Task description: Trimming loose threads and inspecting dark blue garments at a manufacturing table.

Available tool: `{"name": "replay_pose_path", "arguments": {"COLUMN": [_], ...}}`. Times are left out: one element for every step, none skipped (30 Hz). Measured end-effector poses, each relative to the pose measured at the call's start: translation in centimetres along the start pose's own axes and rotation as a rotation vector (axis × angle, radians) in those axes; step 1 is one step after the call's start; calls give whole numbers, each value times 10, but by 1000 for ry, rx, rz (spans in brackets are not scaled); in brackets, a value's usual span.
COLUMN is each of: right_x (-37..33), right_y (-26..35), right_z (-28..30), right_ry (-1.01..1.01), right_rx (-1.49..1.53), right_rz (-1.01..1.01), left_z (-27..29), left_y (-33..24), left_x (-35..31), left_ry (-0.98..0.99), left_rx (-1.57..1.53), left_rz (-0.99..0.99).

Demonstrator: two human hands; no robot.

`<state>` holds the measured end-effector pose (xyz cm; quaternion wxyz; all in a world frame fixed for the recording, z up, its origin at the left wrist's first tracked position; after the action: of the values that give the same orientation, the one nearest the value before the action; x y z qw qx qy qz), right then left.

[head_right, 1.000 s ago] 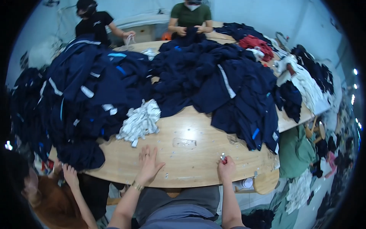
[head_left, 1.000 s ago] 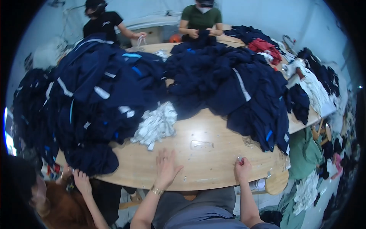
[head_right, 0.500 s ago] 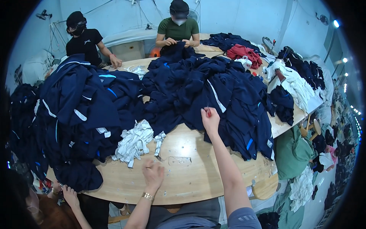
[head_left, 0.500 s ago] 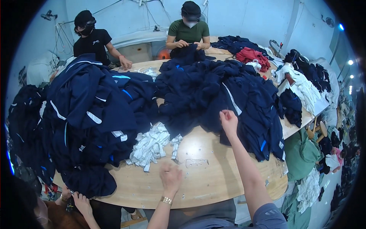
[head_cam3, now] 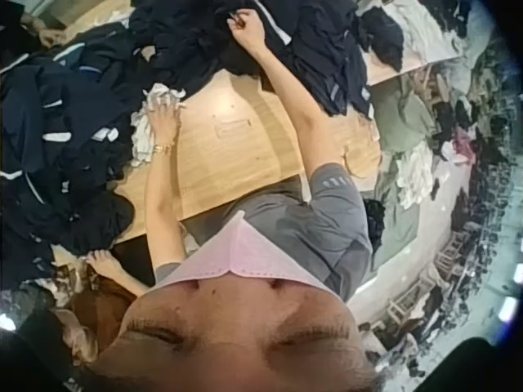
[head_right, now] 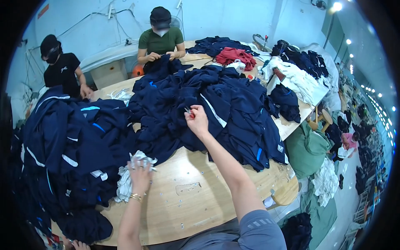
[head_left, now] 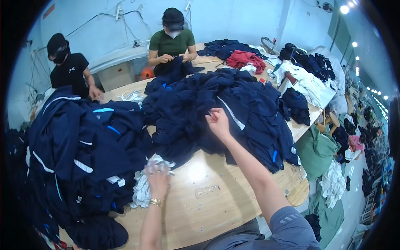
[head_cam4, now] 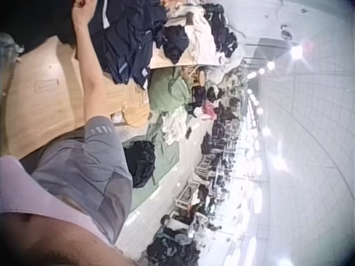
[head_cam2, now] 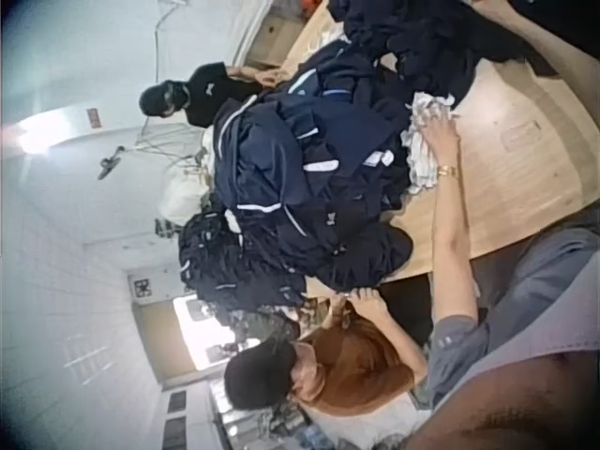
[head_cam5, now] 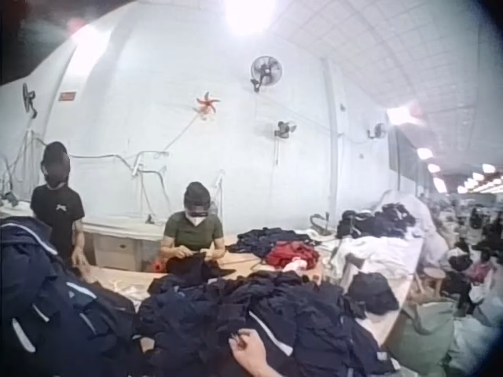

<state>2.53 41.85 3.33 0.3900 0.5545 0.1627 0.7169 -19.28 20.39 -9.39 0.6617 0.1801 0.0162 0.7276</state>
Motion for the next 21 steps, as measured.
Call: {"name": "replay_pose_path", "arguments": {"right_x": [6, 11, 17, 21, 27, 32, 37, 40, 43, 42, 40, 39, 35, 33, 33, 33, 29, 27, 22, 15, 9], "right_y": [-2, -6, -17, -19, -21, -27, -34, -39, -42, -50, -50, -53, -57, -60, -59, -51, -44, -39, -31, -35, -24], "right_z": [17, 35, 53, 70, 84, 95, 97, 95, 94, 90, 86, 85, 83, 80, 80, 79, 81, 79, 79, 80, 80], "right_ry": [-16, -58, -99, -162, -208, -207, -169, -134, -99, -14, 12, 30, 52, 58, 40, 24, -34, -23, -8, 33, 80], "right_rx": [-36, -92, -151, -223, -314, -373, -418, -480, -541, -563, -560, -463, -366, -356, -322, -285, -238, -229, -223, -19, 189], "right_rz": [21, 75, 48, 99, 128, 102, 6, -69, -143, -249, -231, -295, -360, -358, -279, -199, -130, -116, -105, -232, -355], "left_z": [2, -3, -14, -14, -10, 1, 9, 11, 24, 33, 41, 48, 53, 57, 63, 69, 76, 82, 83, 85, 88], "left_y": [19, 31, 44, 54, 52, 40, 33, 27, 18, 10, 3, -2, -12, -20, -25, -30, -36, -38, -42, -46, -47], "left_x": [5, 7, 11, 12, 13, 16, 15, 15, 15, 15, 13, 8, 0, -9, -19, -34, -47, -63, -80, -96, -114], "left_ry": [-26, -35, -25, -7, -11, 31, 74, 62, 76, 99, 123, 122, 133, 142, 142, 118, 92, 96, 124, 152, 158], "left_rx": [87, 90, -1, -88, -80, -79, -70, -129, -147, -150, -153, -144, -259, -377, -373, -502, -633, -626, -791, -956, -952], "left_rz": [48, 42, 119, 200, 206, 198, 200, 185, 180, 162, 145, 157, 127, 95, 97, 90, 79, 81, 104, 126, 137]}}
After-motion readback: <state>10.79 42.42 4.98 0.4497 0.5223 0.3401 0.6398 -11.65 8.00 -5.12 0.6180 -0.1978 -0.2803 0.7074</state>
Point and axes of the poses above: each hand's wrist, its own x-axis towards the middle knuckle, its own z-axis out of the back of the hand, y = z × x, the point moved 8 cm from there along x, towards the middle knuckle, and after that the axes turned 8 degrees about x, right-handed, at the moved point
